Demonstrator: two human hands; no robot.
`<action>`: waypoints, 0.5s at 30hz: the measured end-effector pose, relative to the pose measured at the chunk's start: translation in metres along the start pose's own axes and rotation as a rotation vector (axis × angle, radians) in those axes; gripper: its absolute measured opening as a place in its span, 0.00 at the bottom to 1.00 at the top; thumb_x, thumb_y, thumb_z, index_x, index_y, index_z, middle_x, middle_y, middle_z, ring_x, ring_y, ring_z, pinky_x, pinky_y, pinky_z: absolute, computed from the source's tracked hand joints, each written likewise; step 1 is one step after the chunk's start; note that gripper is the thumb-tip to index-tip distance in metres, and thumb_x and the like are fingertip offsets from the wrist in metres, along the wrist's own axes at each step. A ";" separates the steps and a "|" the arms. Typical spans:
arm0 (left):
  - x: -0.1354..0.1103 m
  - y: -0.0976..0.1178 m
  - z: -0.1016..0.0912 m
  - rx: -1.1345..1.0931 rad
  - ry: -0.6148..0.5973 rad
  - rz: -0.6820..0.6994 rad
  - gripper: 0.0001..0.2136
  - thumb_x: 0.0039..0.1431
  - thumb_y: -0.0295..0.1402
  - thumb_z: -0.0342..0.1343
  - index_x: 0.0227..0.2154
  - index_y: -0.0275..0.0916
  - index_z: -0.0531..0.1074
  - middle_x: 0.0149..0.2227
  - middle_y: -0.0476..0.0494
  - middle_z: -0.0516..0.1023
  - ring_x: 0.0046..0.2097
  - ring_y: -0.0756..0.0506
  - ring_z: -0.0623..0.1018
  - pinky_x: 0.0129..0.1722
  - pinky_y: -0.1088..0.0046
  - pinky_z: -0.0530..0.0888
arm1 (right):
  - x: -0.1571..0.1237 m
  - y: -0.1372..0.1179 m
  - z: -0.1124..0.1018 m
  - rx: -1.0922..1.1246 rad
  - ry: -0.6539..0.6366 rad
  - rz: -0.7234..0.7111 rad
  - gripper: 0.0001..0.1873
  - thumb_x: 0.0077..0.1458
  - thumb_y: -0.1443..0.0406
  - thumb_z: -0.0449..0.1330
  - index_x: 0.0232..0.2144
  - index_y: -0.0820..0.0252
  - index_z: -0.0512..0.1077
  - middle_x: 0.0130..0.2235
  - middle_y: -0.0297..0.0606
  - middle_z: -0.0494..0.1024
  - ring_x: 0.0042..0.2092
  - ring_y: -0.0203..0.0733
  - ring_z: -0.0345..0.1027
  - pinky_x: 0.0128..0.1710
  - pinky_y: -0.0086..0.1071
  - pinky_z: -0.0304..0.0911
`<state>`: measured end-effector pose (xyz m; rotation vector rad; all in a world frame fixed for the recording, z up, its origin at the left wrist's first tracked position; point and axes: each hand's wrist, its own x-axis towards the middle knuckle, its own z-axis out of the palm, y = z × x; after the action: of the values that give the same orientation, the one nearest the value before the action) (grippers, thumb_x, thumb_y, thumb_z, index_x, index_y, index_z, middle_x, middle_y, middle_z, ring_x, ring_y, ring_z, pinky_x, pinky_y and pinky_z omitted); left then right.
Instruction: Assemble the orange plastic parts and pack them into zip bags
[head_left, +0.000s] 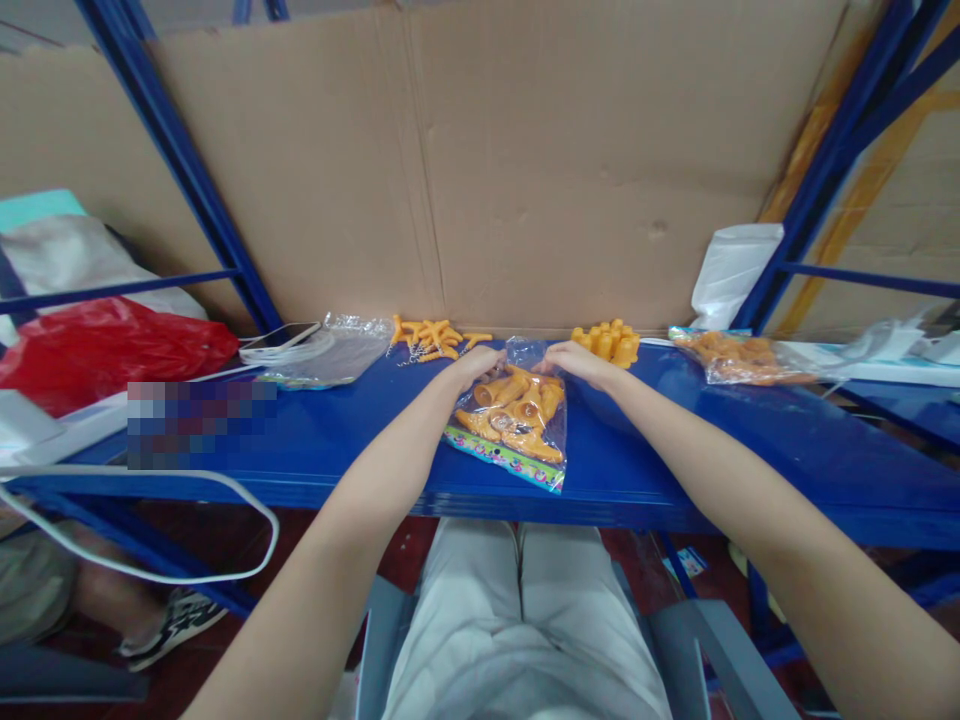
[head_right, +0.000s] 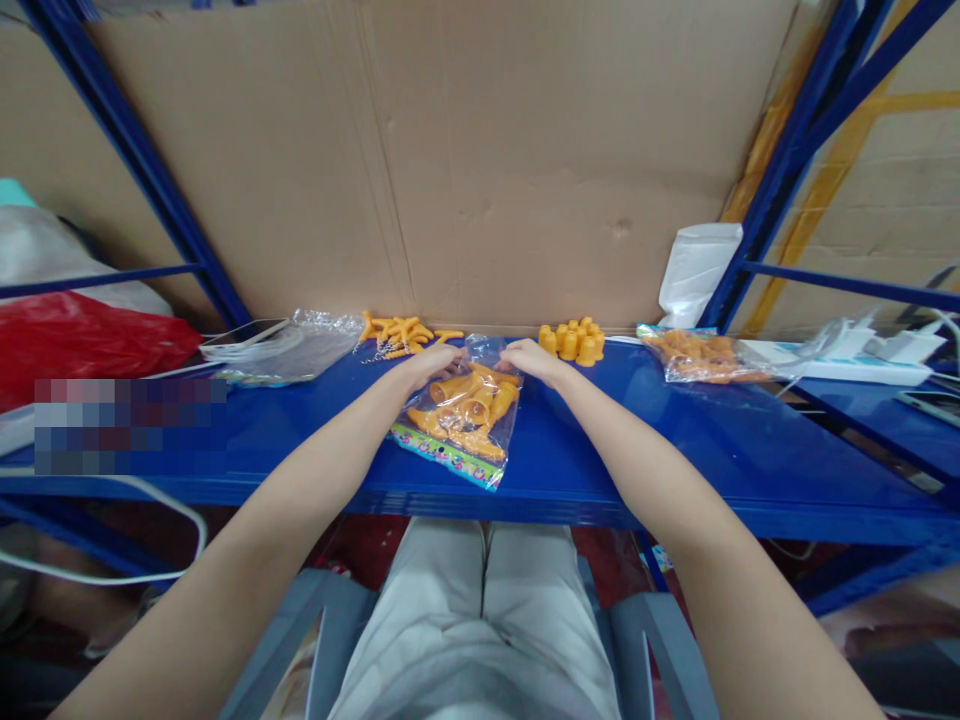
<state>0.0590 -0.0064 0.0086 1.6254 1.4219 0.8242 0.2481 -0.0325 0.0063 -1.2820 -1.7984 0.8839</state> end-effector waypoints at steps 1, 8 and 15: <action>0.002 0.000 0.000 -0.042 -0.011 -0.008 0.09 0.59 0.31 0.55 0.23 0.36 0.70 0.25 0.45 0.74 0.27 0.51 0.70 0.25 0.77 0.63 | 0.001 0.000 0.000 -0.005 -0.015 -0.001 0.13 0.48 0.69 0.56 0.14 0.57 0.67 0.30 0.43 0.81 0.44 0.52 0.73 0.50 0.44 0.65; 0.012 0.009 -0.002 -0.003 -0.075 -0.077 0.07 0.55 0.26 0.58 0.22 0.36 0.69 0.24 0.47 0.73 0.29 0.51 0.72 0.32 0.75 0.67 | 0.010 -0.007 -0.010 -0.058 -0.136 0.066 0.11 0.47 0.66 0.55 0.23 0.58 0.77 0.30 0.42 0.82 0.44 0.52 0.73 0.50 0.44 0.62; 0.029 0.014 0.009 0.037 0.014 -0.135 0.10 0.47 0.19 0.59 0.18 0.36 0.66 0.17 0.53 0.66 0.23 0.53 0.68 0.28 0.77 0.67 | 0.025 -0.009 -0.009 -0.033 -0.178 0.041 0.11 0.45 0.65 0.56 0.17 0.59 0.76 0.26 0.41 0.80 0.39 0.51 0.73 0.50 0.46 0.59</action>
<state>0.0781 0.0207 0.0161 1.5351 1.5467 0.7360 0.2463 -0.0103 0.0225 -1.2993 -1.9367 1.0223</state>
